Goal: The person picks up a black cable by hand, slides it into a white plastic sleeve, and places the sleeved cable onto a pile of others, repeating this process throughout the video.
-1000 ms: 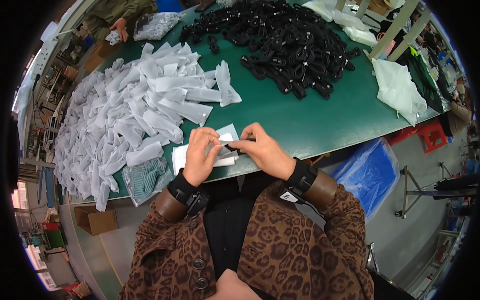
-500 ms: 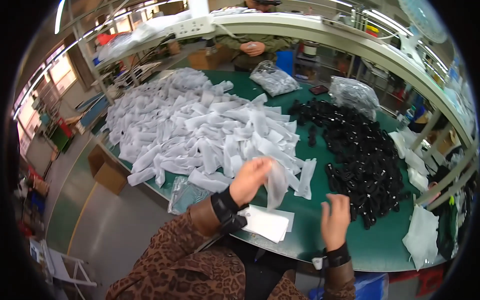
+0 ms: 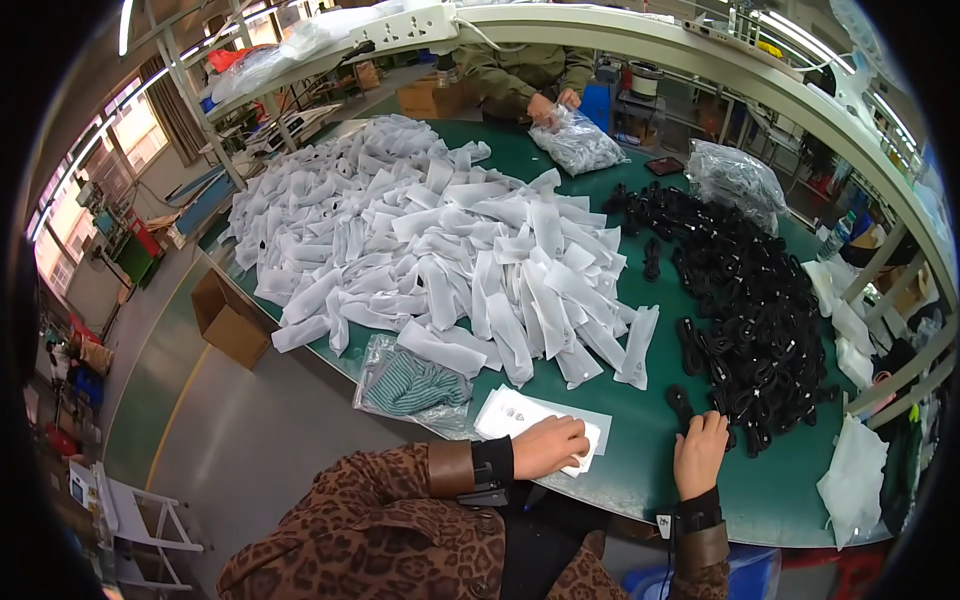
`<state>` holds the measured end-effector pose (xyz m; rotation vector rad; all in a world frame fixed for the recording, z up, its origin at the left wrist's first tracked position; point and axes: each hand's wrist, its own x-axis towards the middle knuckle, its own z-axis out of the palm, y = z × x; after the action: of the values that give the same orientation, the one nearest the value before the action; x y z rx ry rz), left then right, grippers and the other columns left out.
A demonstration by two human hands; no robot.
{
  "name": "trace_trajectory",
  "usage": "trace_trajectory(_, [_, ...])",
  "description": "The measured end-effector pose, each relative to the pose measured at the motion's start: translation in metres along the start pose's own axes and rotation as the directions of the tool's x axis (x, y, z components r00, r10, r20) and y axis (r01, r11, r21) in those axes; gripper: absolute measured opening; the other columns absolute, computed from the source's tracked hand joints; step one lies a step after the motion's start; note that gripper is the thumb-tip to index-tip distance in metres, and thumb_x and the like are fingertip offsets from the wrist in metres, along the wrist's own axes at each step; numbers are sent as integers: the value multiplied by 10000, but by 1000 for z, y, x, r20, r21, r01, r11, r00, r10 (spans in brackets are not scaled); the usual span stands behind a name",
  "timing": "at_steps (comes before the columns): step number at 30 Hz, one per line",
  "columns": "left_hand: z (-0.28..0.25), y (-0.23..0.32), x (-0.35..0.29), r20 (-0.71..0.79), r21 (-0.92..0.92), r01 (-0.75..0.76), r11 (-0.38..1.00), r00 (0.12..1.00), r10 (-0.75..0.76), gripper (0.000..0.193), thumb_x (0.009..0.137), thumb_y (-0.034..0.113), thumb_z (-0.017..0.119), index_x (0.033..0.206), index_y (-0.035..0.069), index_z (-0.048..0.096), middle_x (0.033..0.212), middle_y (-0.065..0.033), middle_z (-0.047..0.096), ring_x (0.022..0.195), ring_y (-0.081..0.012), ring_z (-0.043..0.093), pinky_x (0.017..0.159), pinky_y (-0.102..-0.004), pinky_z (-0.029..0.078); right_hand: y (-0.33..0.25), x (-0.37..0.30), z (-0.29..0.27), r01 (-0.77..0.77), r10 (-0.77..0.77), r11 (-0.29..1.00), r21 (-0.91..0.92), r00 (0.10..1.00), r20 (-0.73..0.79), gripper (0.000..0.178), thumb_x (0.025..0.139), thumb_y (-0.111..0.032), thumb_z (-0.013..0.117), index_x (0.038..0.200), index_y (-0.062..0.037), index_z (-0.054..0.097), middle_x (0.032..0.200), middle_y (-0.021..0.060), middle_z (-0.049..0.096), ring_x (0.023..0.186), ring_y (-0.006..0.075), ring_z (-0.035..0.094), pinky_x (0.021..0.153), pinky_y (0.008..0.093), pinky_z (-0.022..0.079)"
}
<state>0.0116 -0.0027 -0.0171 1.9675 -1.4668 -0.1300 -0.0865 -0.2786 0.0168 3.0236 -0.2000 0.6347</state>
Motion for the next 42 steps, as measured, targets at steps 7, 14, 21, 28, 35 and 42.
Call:
trace_trajectory(7, [18, 2, -5, -103, 114, -27, 993, 994, 39, 136, 851, 146, 657, 914, 86, 552, 911, -83, 530, 858, -293, 553, 728, -399, 422, -4, -22, 9, -49, 32, 948, 314, 998, 59, 177, 828, -9, 597, 998, 25, 559, 974, 197, 580, 894, 376, 588, 742, 437, 488])
trace_trajectory(14, [7, 15, -8, -137, -27, 43, 999, 990, -46, 93, 843, 129, 655, 859, 85, 575, 854, -73, 555, 849, -290, 565, 735, -401, 425, -49, -30, -11, -475, 215, 451, 755, 879, 425, 187, 967, -91, 546, 1120, 13, 575, 793, 88, 647, 693, 171, 618, 633, 295, 490])
trace_trajectory(21, [-3, 6, -5, -191, -38, 132, 990, 972, -137, 59, 846, 37, 627, 888, 11, 596, 832, -147, 586, 779, -339, 594, 698, -424, 478, -94, 40, -58, 52, 15, 413, 909, 998, -64, 247, 989, -105, 551, 1210, 1, 578, 857, 29, 635, 724, 85, 575, 666, 235, 474])
trace_trajectory(28, [-12, 18, 6, -90, -353, 310, 883, 928, -362, 100, 808, -2, 646, 875, -4, 572, 817, -158, 578, 780, -366, 583, 704, -422, 475, -58, -22, -34, -121, 146, 536, 836, 988, 49, 218, 950, -74, 593, 1153, 0, 623, 855, 92, 639, 699, 175, 598, 666, 298, 489])
trace_trajectory(35, [-13, 20, 4, -276, 24, 55, 998, 960, -46, 103, 813, -7, 663, 868, -7, 576, 812, -148, 576, 719, -323, 597, 669, -377, 491, -69, -53, -39, -55, 58, 700, 712, 998, 20, 256, 902, -51, 633, 1156, -13, 636, 883, 130, 615, 765, 284, 609, 685, 345, 486])
trace_trajectory(42, [-11, 18, 1, -113, -164, 247, 955, 957, -267, 103, 815, -35, 673, 872, -4, 593, 820, -110, 591, 716, -231, 589, 658, -330, 482, -74, -54, -31, -50, 42, 700, 712, 999, 29, 285, 896, -49, 638, 1178, -10, 632, 926, 148, 633, 784, 294, 623, 697, 344, 494])
